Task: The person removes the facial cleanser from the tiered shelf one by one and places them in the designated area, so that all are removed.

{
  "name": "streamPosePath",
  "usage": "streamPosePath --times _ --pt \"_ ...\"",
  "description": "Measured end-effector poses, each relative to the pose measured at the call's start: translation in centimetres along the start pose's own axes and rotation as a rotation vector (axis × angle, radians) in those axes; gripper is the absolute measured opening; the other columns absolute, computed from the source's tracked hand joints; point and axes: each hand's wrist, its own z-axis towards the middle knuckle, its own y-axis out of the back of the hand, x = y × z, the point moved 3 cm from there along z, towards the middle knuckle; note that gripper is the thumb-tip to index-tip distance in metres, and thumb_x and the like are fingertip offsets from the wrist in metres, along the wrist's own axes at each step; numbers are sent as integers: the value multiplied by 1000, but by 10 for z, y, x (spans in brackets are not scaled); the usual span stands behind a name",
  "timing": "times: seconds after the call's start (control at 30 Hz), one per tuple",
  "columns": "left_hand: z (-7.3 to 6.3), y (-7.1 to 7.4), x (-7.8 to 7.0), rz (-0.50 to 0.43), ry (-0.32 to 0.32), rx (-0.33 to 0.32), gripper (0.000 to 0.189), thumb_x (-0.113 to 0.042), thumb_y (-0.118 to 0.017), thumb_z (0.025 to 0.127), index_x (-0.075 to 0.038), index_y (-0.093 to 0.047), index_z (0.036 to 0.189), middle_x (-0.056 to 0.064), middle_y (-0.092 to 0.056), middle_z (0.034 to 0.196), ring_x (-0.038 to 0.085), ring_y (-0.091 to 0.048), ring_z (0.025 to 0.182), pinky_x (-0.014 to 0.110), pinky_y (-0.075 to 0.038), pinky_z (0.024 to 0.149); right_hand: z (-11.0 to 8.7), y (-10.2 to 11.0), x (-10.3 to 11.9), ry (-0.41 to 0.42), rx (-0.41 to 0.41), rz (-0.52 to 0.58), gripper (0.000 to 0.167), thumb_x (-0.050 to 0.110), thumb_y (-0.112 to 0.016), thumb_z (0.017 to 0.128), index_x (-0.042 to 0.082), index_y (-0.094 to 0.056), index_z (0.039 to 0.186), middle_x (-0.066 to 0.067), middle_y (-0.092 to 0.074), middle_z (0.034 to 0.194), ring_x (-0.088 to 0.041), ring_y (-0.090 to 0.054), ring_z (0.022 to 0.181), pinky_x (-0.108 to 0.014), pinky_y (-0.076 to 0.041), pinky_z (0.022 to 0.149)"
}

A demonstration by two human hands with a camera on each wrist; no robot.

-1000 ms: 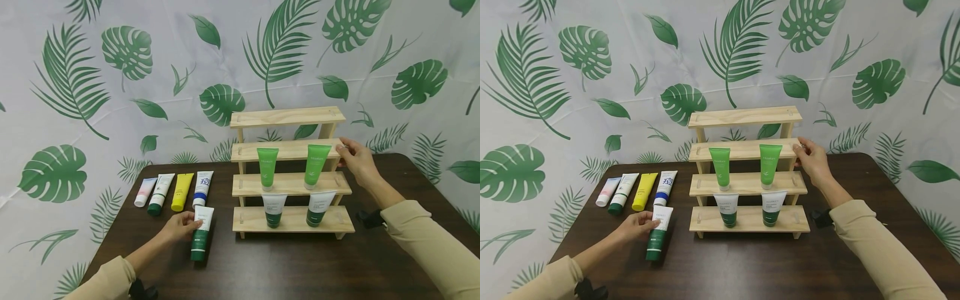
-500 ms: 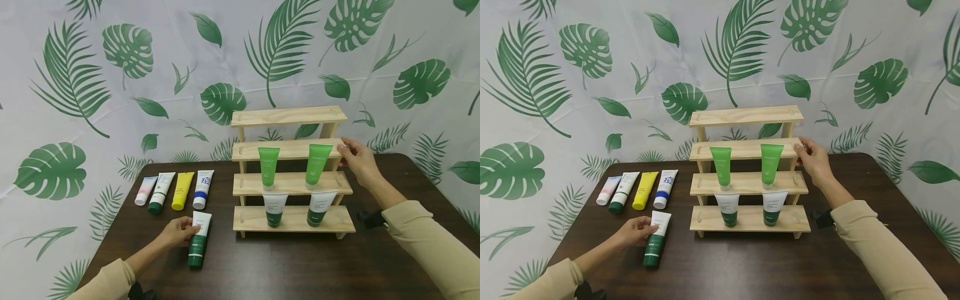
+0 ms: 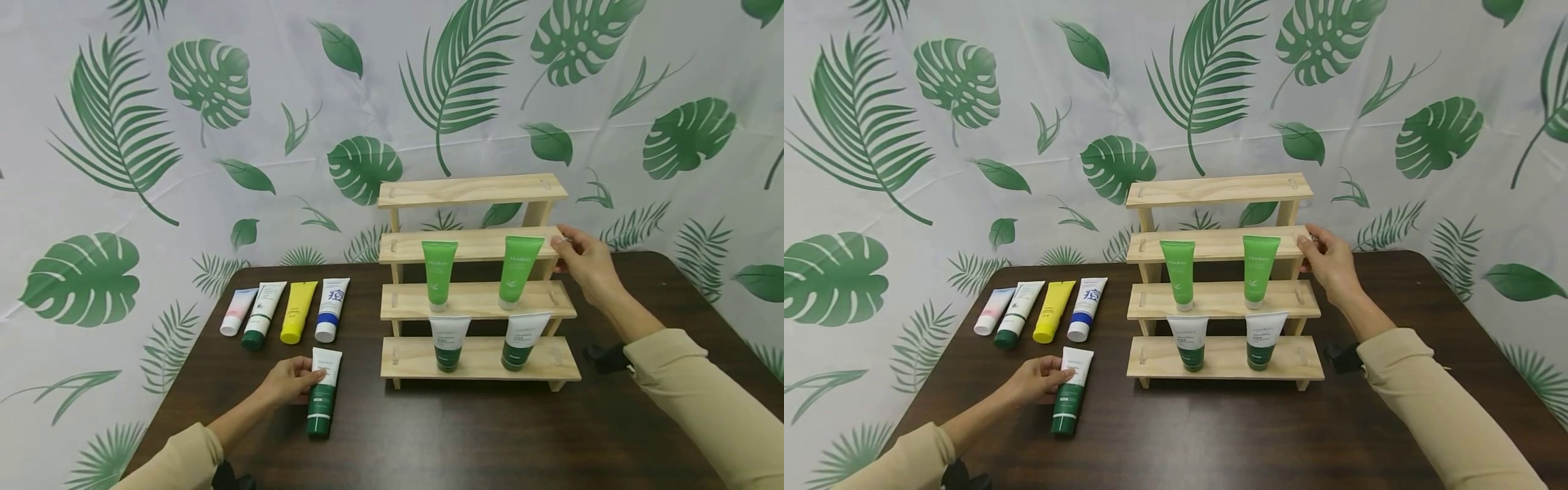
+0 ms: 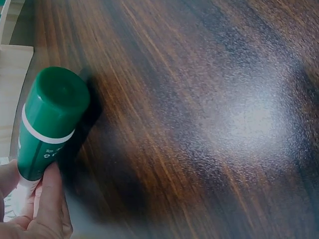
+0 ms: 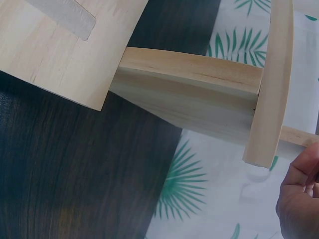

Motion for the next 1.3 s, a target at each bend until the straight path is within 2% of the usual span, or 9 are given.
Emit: streamPosePath --times 0.23,0.43,0.8,1.3 --pt "3 0 4 -14 23 -4 31 -20 -65 90 5 -57 106 7 -58 81 15 -54 69 40 -58 68 -1 1 0 -4 -2 -9 59 29 -42 100 -4 -26 145 5 -49 90 3 -54 69 -14 -51 61" --pt "4 0 3 11 30 -24 33 -21 -66 89 5 -58 107 7 -60 83 15 -55 70 40 -58 68 0 1 1 -18 -3 -18 60 31 -42 100 -3 -25 146 3 -49 92 3 -54 69 -15 -52 62" --pt "4 3 6 59 18 -83 36 -21 -68 87 6 -58 109 8 -60 86 16 -55 70 37 -58 65 0 2 1 6 -2 -12 60 30 -43 99 -4 -26 145 5 -49 90 3 -53 69 -13 -50 60" --pt "3 8 5 83 -26 -99 44 -19 -69 86 8 -53 117 12 -60 91 16 -58 75 39 -58 66 -1 1 1 5 6 -9 60 31 -43 99 -5 -26 145 6 -49 91 4 -53 71 -13 -50 61"
